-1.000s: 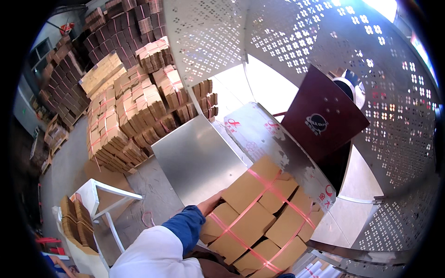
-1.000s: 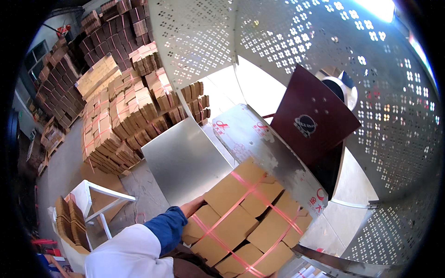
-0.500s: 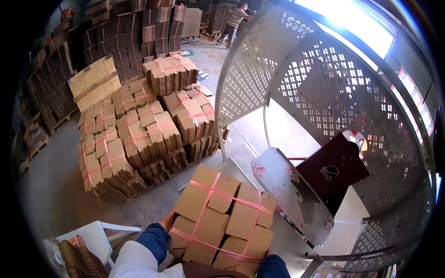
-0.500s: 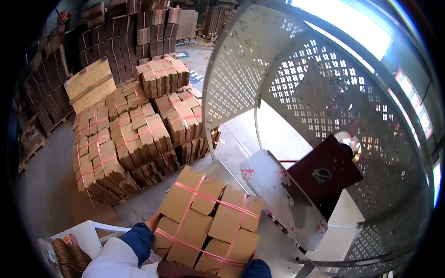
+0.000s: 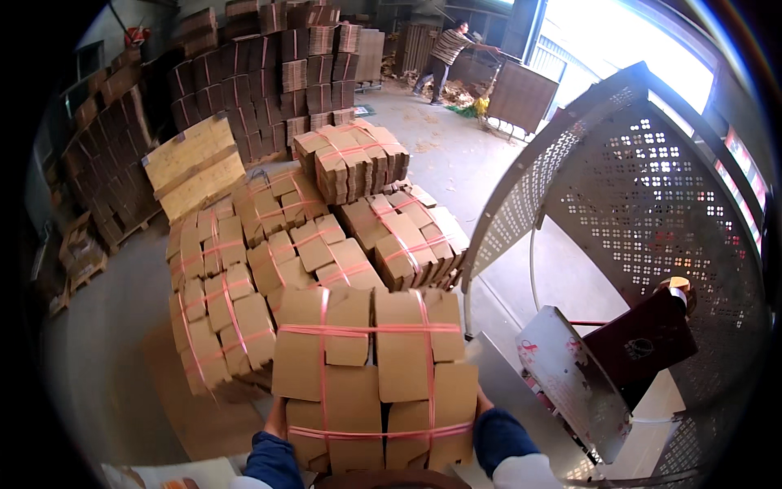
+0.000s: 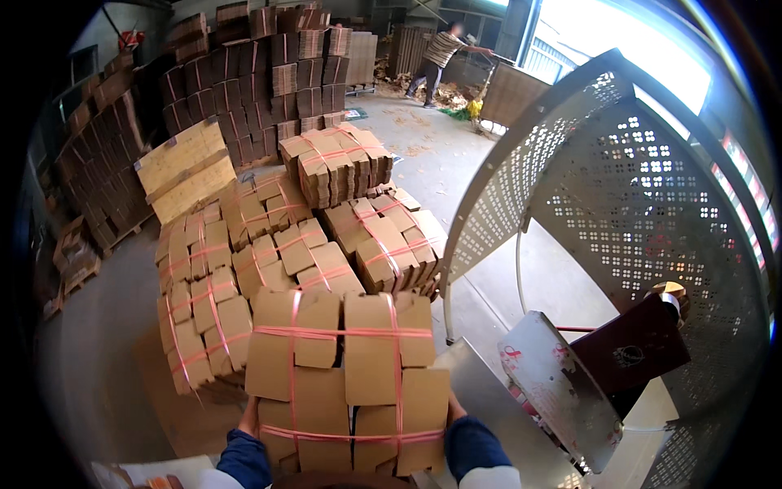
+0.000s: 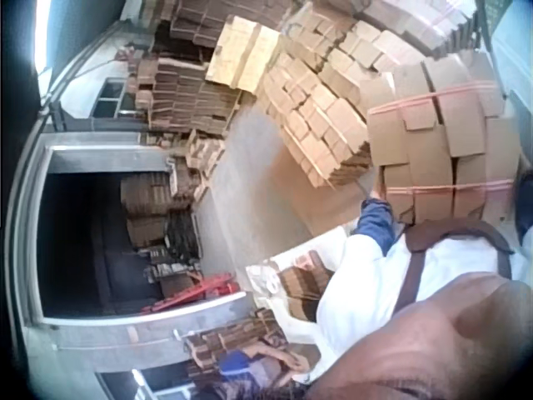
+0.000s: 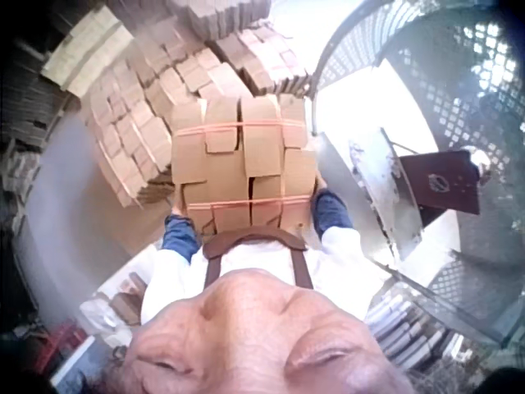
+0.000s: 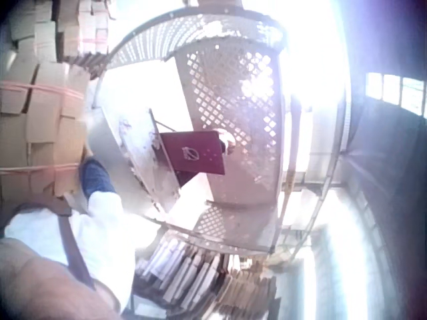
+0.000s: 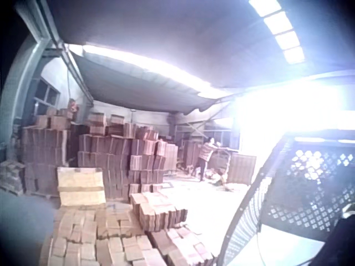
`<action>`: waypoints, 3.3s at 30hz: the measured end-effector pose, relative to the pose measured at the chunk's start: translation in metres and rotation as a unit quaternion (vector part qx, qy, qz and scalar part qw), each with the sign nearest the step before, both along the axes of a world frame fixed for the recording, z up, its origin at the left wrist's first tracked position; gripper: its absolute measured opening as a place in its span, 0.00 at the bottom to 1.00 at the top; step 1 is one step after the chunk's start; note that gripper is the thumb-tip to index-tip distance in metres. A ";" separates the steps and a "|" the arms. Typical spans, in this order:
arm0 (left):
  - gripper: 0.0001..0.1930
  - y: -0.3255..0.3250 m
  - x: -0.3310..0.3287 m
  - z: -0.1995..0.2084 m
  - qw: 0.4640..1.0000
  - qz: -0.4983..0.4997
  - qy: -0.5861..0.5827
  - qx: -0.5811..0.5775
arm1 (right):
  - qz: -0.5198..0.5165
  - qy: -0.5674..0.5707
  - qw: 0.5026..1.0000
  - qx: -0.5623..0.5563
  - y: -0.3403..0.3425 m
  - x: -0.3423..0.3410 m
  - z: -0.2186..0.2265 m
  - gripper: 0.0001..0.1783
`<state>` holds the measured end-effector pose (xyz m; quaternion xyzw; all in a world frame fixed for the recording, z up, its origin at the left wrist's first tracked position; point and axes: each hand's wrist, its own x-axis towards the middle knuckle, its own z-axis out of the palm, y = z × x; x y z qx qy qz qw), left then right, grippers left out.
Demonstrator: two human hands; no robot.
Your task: The person repeatedly picks up stacks of flat cardboard pieces, places them into a strapping machine, and secures them with pink plastic bands. The person then removes the bundled stacks and places them on a nearby table.
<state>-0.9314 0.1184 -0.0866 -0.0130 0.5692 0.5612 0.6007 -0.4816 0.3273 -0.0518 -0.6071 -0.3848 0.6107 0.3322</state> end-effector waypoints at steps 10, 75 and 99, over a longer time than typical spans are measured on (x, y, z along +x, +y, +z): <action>0.34 0.129 -0.114 0.015 0.999 -0.007 0.016 0.027 | 0.086 -0.067 0.991 0.074 0.268 -0.165 0.065 0.28; 0.49 -0.503 0.088 0.110 0.528 0.544 0.493 -0.426 | 0.902 0.116 0.358 0.211 -0.415 -0.692 0.014 0.30; 0.69 -0.694 0.105 0.064 0.687 0.392 0.538 -0.292 | 0.882 0.110 0.191 0.417 -0.604 -0.581 0.022 0.34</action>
